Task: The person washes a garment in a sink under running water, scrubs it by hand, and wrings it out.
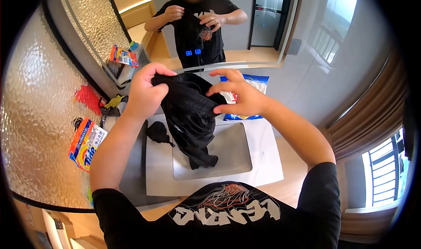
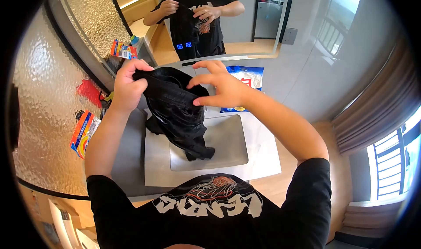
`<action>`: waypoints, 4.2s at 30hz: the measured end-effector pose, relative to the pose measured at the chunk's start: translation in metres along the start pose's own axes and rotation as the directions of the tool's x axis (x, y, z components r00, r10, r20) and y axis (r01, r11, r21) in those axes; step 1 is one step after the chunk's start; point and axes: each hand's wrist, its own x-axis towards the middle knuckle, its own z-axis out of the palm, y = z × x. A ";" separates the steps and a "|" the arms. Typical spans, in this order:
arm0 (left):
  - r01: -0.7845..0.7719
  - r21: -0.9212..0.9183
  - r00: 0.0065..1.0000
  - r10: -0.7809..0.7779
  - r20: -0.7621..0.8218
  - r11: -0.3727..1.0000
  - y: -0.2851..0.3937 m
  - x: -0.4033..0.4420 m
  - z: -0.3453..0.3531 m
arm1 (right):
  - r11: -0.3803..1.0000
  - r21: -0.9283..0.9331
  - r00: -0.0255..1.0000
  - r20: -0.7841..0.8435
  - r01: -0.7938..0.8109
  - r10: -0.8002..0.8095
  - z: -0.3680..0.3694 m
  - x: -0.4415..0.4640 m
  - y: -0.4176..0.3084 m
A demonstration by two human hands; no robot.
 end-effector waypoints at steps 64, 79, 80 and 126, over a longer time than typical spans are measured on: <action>-0.238 0.480 0.965 0.261 0.019 0.844 -0.007 -0.042 -0.001 | 0.727 -0.639 0.967 0.174 0.253 -0.184 0.011 -0.040 -0.055; -0.285 0.460 0.950 0.311 0.020 0.841 -0.011 -0.073 0.008 | 0.837 -0.365 0.899 0.322 0.407 -0.297 0.040 -0.048 -0.058; -0.272 0.447 0.954 0.298 0.012 0.852 -0.014 -0.074 0.008 | 0.834 -0.370 0.900 0.314 0.409 -0.303 0.042 -0.047 -0.058; 0.304 -0.699 0.873 -0.483 -0.068 0.647 -0.024 -0.038 0.020 | 0.675 0.552 0.659 -0.273 -0.489 0.701 0.022 0.003 -0.018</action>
